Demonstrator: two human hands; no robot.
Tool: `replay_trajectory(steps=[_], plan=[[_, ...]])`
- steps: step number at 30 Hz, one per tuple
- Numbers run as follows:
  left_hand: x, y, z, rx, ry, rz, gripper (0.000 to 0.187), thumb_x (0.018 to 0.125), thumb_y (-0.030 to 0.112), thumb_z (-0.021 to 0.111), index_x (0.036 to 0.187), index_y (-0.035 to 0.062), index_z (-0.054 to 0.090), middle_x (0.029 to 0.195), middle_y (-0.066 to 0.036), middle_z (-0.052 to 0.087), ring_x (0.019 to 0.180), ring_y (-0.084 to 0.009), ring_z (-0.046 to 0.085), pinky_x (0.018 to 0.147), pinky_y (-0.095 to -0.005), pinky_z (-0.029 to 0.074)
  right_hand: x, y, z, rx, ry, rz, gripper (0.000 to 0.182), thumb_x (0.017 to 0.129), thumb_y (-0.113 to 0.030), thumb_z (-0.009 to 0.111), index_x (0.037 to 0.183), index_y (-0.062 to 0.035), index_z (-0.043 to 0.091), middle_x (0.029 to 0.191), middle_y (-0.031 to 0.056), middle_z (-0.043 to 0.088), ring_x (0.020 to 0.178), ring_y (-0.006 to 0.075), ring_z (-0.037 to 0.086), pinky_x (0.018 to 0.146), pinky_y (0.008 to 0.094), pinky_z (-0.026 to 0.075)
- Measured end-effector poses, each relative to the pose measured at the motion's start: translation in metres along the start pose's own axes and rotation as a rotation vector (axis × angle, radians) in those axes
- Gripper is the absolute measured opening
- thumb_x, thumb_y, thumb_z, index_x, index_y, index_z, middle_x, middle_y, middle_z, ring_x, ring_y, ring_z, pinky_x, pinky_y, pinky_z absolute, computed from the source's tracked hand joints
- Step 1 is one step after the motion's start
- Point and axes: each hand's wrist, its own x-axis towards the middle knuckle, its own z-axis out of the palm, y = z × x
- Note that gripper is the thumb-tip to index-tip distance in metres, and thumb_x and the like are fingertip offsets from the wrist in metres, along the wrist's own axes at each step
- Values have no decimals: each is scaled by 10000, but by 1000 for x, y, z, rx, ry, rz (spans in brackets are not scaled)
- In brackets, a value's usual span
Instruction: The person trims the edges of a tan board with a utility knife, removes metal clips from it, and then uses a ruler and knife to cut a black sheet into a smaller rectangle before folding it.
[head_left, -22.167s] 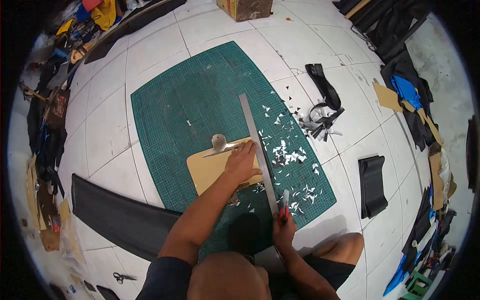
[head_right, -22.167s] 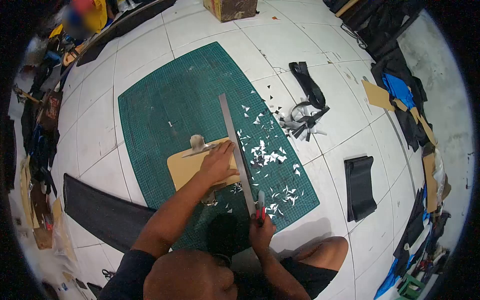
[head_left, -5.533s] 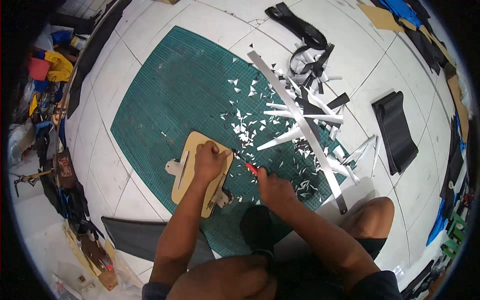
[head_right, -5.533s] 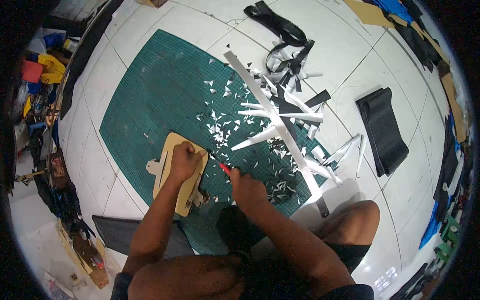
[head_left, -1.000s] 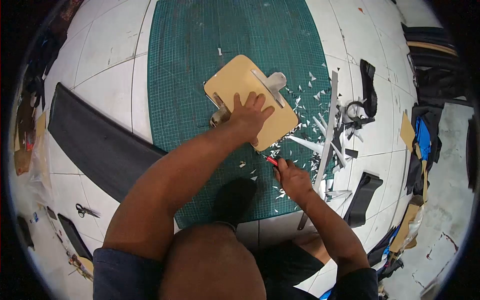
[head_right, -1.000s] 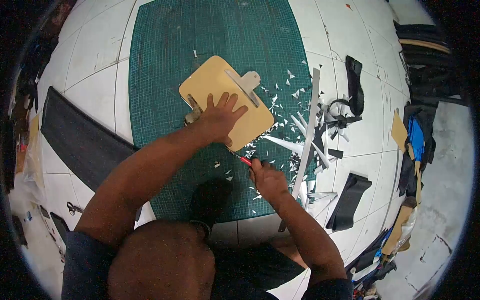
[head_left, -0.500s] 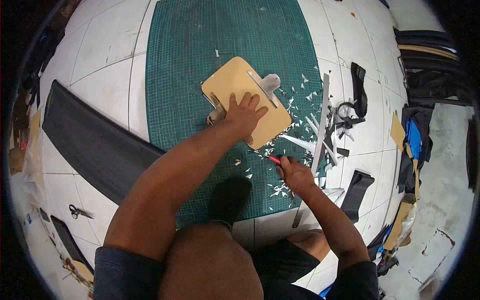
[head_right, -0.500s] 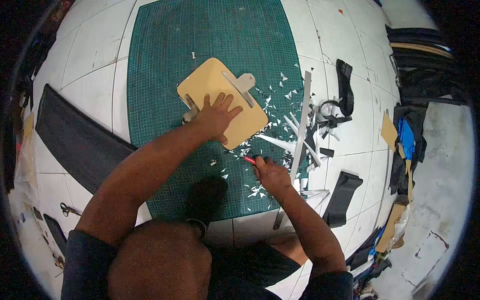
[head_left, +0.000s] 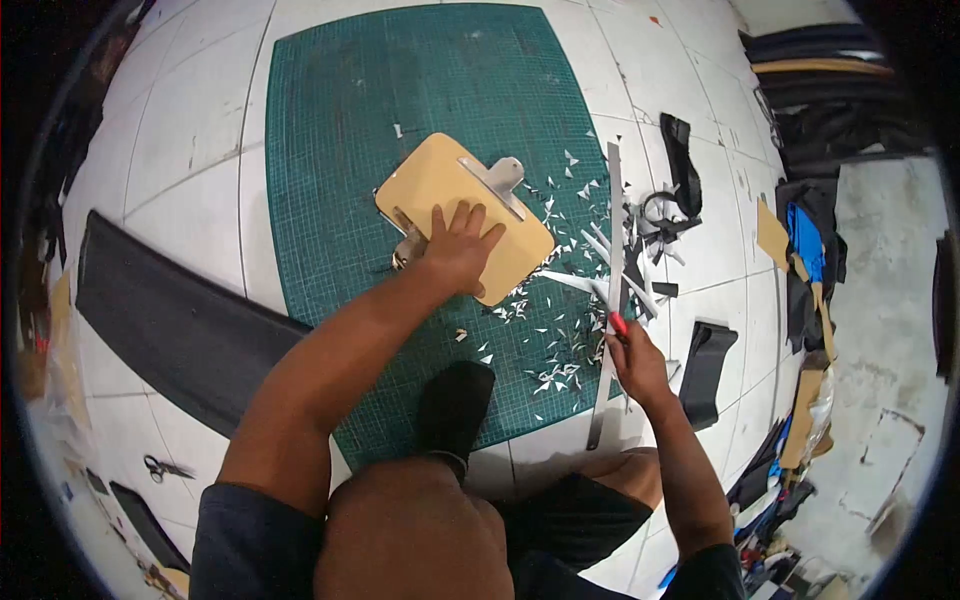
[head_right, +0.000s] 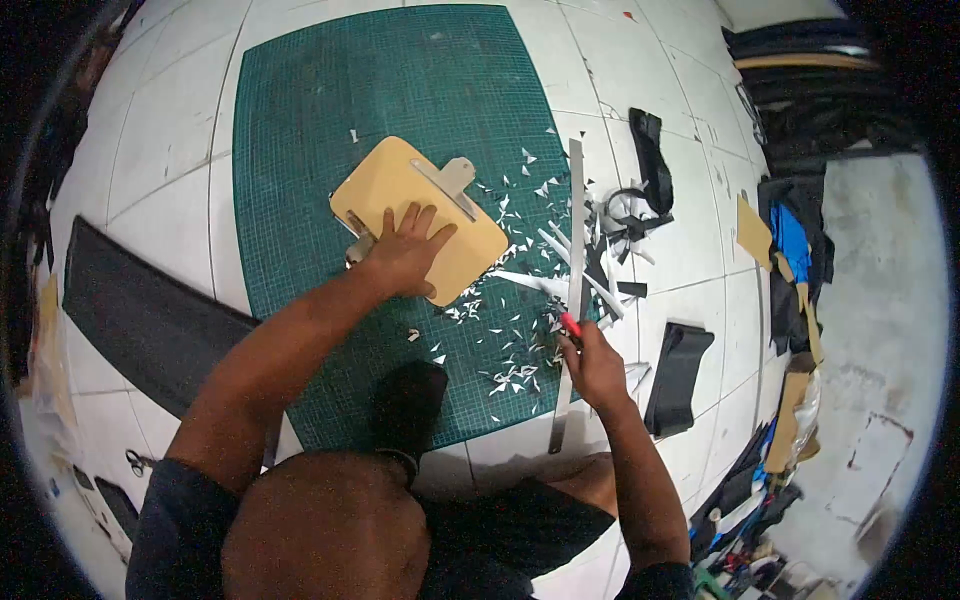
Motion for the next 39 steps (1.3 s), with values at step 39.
replay_trajectory(steps=[39], plan=[[-32,-25,70,102,533,424,247,863,258,648,1050,97,668,1224,-68,633,1236,-279,579,1089,-556,400,-87,-21,107,503,230,378,336,1029,-345,513,1149,-33,484,812,164,613,738,289,626,675,413,472]])
